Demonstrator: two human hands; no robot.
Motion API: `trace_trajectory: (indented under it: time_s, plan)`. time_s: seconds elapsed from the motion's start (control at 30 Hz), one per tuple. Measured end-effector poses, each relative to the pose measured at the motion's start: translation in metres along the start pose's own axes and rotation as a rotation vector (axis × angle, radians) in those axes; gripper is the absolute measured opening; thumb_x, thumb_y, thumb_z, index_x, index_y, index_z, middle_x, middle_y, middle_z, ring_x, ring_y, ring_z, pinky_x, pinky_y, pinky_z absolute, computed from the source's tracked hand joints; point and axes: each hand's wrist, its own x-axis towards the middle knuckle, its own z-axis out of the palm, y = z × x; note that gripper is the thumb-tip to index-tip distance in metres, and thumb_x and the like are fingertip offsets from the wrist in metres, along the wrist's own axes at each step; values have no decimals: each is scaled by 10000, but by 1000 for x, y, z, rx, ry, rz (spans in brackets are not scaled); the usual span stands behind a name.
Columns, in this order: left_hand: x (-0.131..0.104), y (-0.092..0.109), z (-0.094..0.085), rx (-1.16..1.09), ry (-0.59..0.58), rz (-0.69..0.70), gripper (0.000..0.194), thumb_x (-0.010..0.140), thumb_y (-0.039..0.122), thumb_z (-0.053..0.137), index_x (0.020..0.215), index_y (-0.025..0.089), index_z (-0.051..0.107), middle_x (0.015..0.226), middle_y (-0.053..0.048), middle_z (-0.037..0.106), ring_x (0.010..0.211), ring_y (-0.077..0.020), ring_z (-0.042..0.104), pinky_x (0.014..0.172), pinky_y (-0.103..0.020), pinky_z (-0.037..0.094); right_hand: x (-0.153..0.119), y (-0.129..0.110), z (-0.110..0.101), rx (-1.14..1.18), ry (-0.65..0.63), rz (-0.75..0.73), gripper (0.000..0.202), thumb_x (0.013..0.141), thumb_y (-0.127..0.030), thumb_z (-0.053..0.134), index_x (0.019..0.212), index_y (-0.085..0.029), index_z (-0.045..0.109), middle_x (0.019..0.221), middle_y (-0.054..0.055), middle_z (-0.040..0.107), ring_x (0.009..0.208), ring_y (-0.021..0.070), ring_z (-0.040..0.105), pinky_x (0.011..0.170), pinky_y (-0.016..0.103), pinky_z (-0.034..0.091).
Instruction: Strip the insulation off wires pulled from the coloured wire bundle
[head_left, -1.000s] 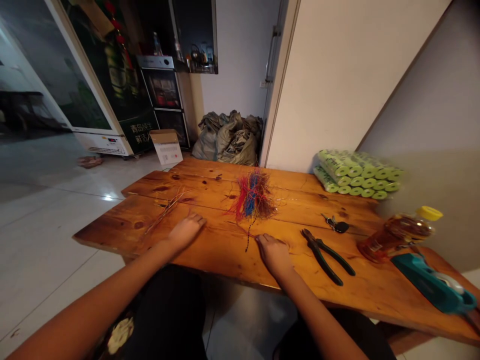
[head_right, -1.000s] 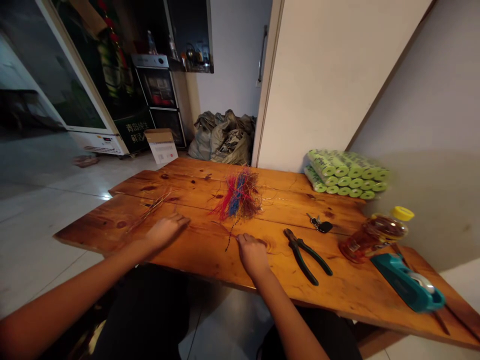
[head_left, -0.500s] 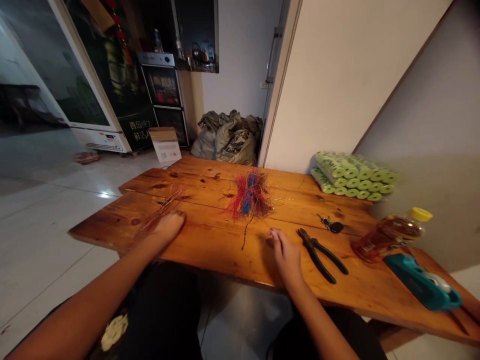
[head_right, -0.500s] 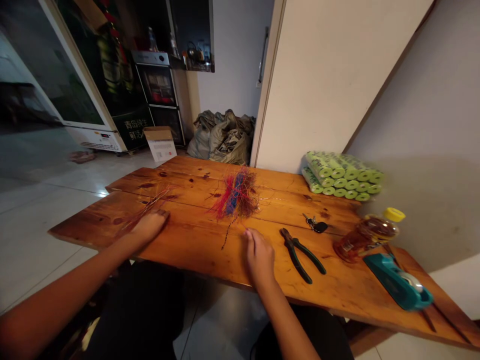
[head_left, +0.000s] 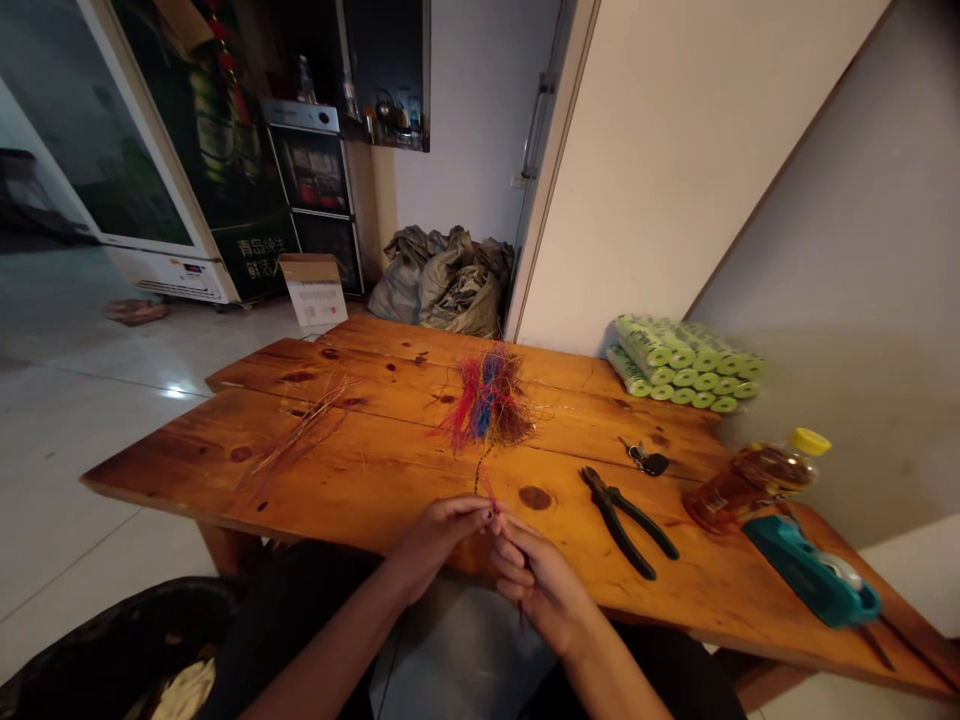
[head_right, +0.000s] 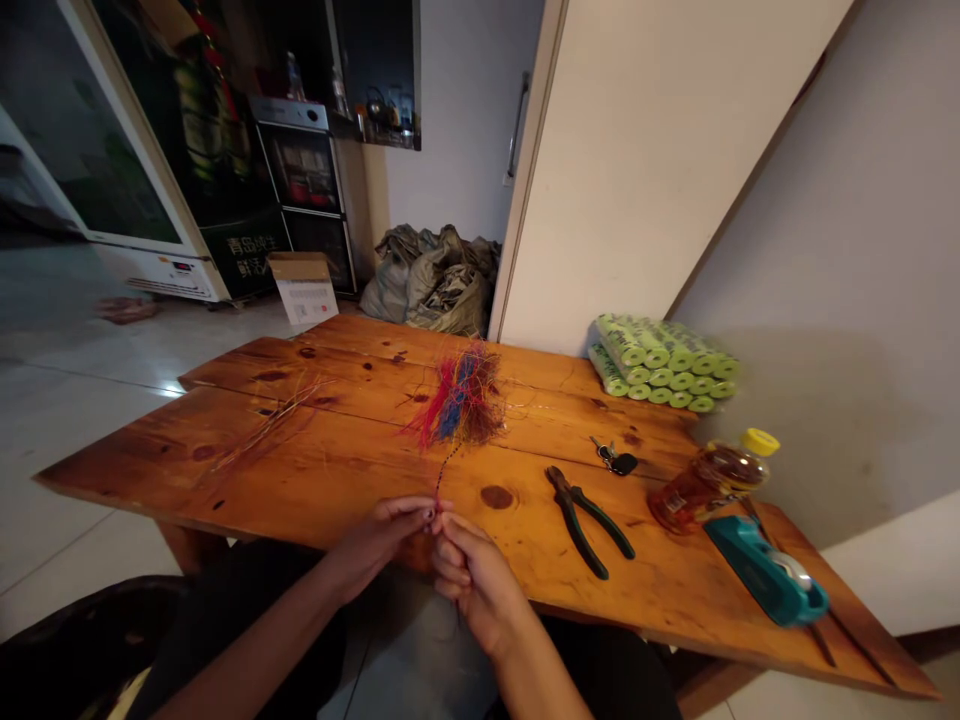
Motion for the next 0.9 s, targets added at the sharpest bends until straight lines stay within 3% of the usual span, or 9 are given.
trace_trajectory:
  time_s: [0.13,0.23,0.37,0.5,0.57,0.67,0.73,0.83,0.9]
  plan:
    - [4,-11,-11,20,66,53,197,732,306,618,608,159,663,668,-12,653,754,-148,588,781,-250,415,5,-1,-1,-67,-18,117,161,761,-286,628,783,-151,543,473,-108,249,391,25,89,357,157,63]
    - [6,-17,-21,-51,237,75,172,702,304,639,614,159,664,630,-3,644,682,-130,578,718,-232,428,15,4,4,-176,-9,96,187,762,-325,613,771,-152,544,471,-101,278,383,25,110,363,173,62]
    - [12,-20,-48,-373,533,146,132,631,274,701,671,151,674,721,-7,672,676,-101,582,687,-200,451,12,14,5,-346,-10,105,244,774,-388,582,753,-147,555,465,-102,261,379,28,122,366,185,72]
    - [18,-19,-76,-633,704,160,57,629,156,691,678,138,668,735,-12,680,682,-79,607,676,-162,477,-13,13,-15,-623,31,177,321,805,-451,515,767,-144,599,429,-97,274,364,35,184,360,176,133]
    - [21,-19,-84,-665,725,128,49,673,99,638,686,138,666,726,-9,677,661,-62,611,656,-142,482,-18,4,-29,-768,41,206,369,784,-490,515,813,-143,638,487,-45,443,385,51,329,365,177,217]
    - [25,-20,-85,-681,679,51,119,711,48,584,718,130,670,719,-18,674,622,-51,608,619,-128,487,-2,-16,-47,-860,292,-45,379,682,-485,621,884,-167,661,702,19,594,502,88,462,410,195,321]
    - [27,-21,-82,-682,636,9,113,708,46,594,731,124,672,723,-26,674,608,-53,603,596,-128,487,24,-27,-54,-774,499,-262,309,616,-418,690,774,-154,656,706,23,607,510,88,470,433,200,346]
    - [28,-24,-76,-638,557,-14,78,683,93,644,746,128,673,754,-24,678,630,-58,599,612,-134,484,73,-33,-54,-705,565,-293,257,610,-380,690,701,-157,601,486,-41,492,382,72,380,346,192,256]
    - [29,-26,-73,-566,511,-7,88,662,147,674,749,132,671,772,-24,677,653,-68,599,645,-155,483,100,-33,-51,-641,571,-302,247,637,-380,666,647,-164,548,450,-60,447,343,54,337,325,180,230]
